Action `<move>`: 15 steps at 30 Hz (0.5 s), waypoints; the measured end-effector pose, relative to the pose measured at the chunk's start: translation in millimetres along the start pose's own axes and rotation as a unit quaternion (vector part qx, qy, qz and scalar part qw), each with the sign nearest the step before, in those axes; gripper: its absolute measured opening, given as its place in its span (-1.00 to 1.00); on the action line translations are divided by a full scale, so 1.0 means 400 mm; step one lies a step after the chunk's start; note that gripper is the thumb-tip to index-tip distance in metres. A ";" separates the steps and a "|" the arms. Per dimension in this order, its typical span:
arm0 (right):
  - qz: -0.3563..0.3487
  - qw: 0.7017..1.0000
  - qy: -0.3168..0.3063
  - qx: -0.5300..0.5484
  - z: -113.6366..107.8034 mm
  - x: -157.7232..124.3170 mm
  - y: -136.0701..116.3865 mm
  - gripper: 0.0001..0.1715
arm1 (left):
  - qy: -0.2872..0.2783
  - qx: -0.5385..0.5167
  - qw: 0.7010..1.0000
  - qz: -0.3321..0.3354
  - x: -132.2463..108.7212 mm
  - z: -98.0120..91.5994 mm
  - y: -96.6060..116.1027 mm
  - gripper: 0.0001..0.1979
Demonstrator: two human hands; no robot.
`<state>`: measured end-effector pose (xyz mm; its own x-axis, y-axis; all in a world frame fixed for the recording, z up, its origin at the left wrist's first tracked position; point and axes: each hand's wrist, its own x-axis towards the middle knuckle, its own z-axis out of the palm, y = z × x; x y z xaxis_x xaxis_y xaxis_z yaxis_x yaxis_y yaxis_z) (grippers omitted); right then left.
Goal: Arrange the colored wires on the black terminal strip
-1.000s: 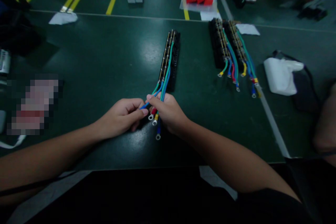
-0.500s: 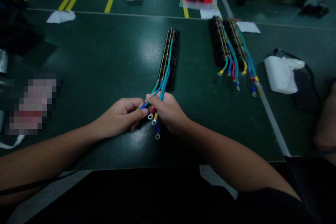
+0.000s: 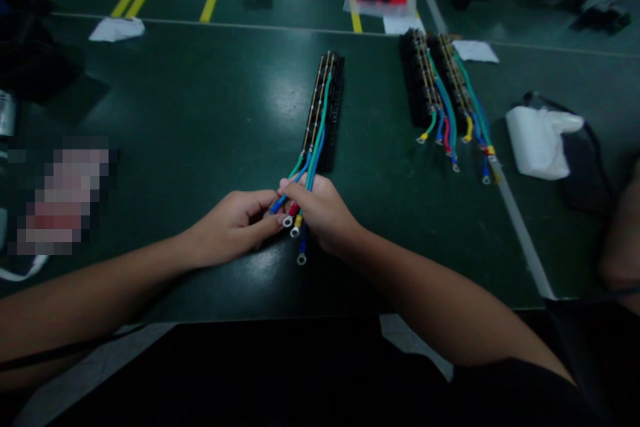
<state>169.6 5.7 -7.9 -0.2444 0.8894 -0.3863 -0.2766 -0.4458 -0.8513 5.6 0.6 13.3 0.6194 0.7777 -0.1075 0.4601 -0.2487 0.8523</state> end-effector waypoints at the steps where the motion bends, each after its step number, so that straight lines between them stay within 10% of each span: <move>1: -0.001 1.000 -0.001 0.000 0.000 0.000 0.000 -0.80 | -0.003 0.002 1.000 0.001 0.000 0.000 -0.002 -0.75; 15: -0.001 1.000 -0.006 0.002 0.001 -0.001 -0.001 -0.81 | -0.008 0.019 1.000 -0.001 0.001 -0.005 -0.001 -0.78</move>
<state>169.5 5.7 -7.2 -0.2560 0.8885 -0.3808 -0.2804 -0.4453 -0.8504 4.4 1.9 14.1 0.6292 0.7684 -0.1172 0.4843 -0.2696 0.8323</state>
